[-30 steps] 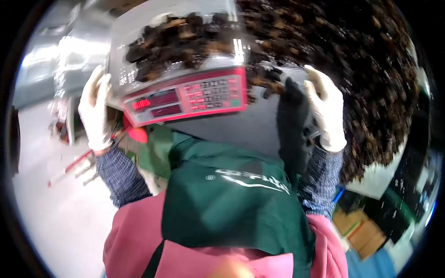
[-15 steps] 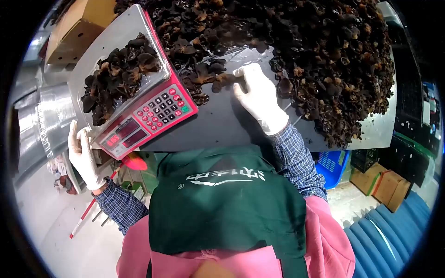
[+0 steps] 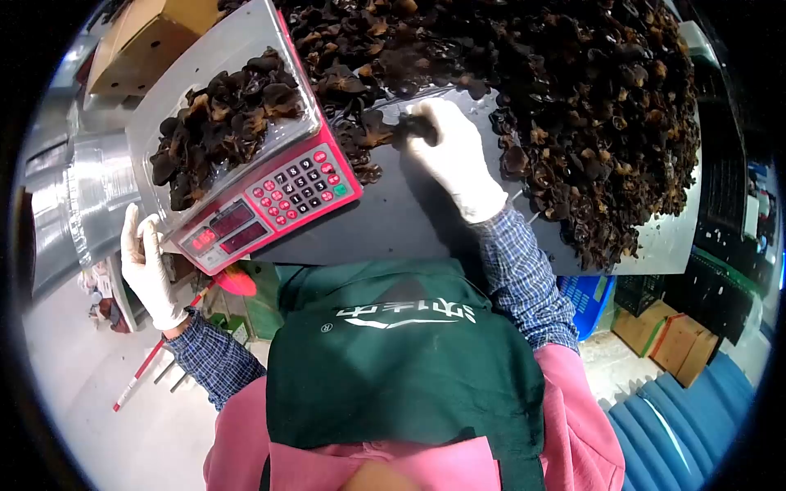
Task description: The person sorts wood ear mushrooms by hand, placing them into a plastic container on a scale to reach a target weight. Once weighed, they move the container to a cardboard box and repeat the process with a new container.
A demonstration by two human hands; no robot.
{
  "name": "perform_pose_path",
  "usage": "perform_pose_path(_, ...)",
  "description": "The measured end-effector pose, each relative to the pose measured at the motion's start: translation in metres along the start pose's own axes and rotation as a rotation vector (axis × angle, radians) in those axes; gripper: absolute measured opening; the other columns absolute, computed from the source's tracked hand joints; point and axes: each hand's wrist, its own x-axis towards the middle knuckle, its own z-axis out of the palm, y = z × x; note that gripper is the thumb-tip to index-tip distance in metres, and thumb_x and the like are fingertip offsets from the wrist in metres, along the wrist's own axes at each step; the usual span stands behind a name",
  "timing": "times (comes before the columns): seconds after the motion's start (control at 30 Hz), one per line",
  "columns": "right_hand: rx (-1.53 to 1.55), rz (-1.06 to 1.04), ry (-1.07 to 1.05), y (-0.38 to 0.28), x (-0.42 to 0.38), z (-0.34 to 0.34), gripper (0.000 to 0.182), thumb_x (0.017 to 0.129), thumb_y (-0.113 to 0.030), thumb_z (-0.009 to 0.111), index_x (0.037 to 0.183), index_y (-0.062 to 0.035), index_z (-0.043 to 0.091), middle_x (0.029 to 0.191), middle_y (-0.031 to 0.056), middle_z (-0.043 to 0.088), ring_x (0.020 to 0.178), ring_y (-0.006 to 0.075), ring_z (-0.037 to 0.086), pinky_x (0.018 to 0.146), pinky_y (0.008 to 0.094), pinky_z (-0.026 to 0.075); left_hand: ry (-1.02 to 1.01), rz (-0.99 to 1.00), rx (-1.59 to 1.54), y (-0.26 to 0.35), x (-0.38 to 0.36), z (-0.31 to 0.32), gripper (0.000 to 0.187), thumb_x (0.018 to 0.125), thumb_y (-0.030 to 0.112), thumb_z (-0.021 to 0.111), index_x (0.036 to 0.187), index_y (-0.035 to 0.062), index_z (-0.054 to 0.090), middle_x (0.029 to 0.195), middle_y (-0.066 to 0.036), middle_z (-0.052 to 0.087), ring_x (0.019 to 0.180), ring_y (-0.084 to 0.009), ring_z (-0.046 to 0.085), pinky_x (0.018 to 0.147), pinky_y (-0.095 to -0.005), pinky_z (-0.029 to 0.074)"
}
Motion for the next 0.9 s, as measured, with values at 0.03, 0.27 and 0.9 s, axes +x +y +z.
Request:
perform_pose_path(0.03,0.111,0.039,-0.026,-0.011,0.001,-0.010,0.034,0.083,-0.009,0.072,0.116,-0.0041,0.067,0.110,0.0106,0.070,0.102,0.0213,0.069,0.089,0.0331,0.055,0.003,-0.012,0.000,-0.002,-0.001,-0.001,0.047,0.101,0.013,0.069,0.147,0.0067,0.058,0.108,0.000,0.069,0.091,-0.0047,0.058,0.082,-0.0196,0.047)
perform_pose_path(0.27,0.338,-0.146,-0.151,-0.127,0.042,-0.024,0.036,0.086,-0.003,0.071,0.122,-0.0033,0.065,0.118,0.0086,0.070,0.108,0.0183,0.068,0.096,0.0326,0.055,0.025,0.007,0.020,0.002,-0.001,-0.002,0.045,0.101,0.007,0.066,0.145,0.0031,0.059,0.111,-0.006,0.073,0.099,-0.0098,0.064,0.092,-0.0251,0.050)
perform_pose_path(0.9,-0.038,-0.761,-0.291,-0.232,0.105,0.049,0.034,0.087,-0.001,0.069,0.120,-0.0070,0.067,0.096,0.0093,0.068,0.075,0.0205,0.067,0.071,0.0319,0.055,-0.036,0.180,-0.132,0.013,-0.009,0.013,0.066,0.086,0.000,0.079,0.148,0.0052,0.055,0.128,-0.010,0.069,0.086,-0.0047,0.058,0.078,-0.0207,0.051)
